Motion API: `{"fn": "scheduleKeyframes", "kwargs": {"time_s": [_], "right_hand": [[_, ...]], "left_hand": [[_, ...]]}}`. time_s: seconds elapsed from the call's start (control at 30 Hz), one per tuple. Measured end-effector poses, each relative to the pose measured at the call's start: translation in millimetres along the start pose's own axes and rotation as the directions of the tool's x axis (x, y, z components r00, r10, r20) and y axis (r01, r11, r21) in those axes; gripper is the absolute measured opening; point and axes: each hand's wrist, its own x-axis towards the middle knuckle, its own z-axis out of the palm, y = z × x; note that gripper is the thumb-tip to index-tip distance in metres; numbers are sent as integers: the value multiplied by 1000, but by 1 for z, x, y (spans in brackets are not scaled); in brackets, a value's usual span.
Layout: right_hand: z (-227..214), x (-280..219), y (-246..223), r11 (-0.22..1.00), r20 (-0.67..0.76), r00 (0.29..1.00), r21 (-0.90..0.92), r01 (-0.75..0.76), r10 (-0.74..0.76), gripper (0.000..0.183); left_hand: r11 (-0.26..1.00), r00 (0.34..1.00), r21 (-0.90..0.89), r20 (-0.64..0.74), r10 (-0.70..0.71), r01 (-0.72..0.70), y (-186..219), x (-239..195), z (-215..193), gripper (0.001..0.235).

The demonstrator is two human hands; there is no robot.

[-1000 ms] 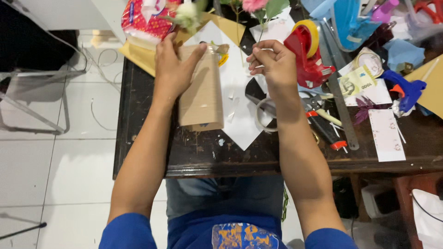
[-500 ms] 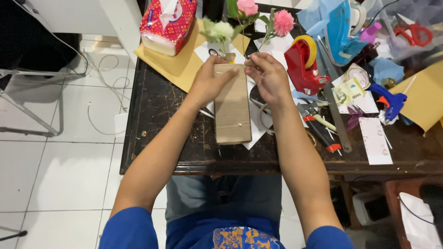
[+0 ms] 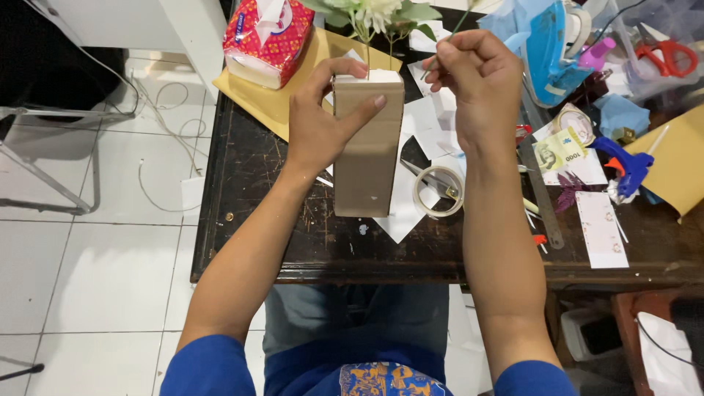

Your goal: The person folds a cardboard sheet around a white foam block, secures the edges with clear tape, and then inserts several artificial flower stems into the foam. The person uses scissors to cut tape and repeatedly adjusts the cardboard to form a rectangular container.

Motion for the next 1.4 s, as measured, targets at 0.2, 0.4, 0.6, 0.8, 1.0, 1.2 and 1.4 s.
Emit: {"fn": "scheduleKeyframes", "kwargs": {"time_s": [0.2, 0.4, 0.6, 0.8, 1.0, 1.2, 1.4], "right_hand": [[12, 6, 11, 993, 38, 997, 102, 59, -64, 10], [14, -2, 15, 996, 142, 986, 31, 88, -92, 8], [11, -7, 16, 991, 181, 975, 10, 131, -131, 7], [11, -6, 24, 999, 136, 990, -19, 34, -31, 12], [8, -9, 35, 990, 107, 991, 106, -97, 86, 10], [9, -12, 13, 995, 145, 986, 55, -88, 79, 16], [13, -8, 34, 984, 26, 994, 142, 105, -109, 10]], "left_hand": [[1000, 1000, -16, 25, -2, 3, 5, 0, 0, 28], [1000, 1000, 9, 21, 13, -14, 6, -1, 0, 29], [999, 999, 13, 17, 52, -52, 7, -1, 3, 29], [997, 998, 43, 10, 57, -57, 10, -3, 5, 30], [994, 996, 71, 16, 84, -85, 14, -5, 7, 32], [990, 995, 99, 28, 99, -102, 11, -5, 9, 33], [991, 996, 92, 22, 92, -93, 12, -5, 9, 33]]}}
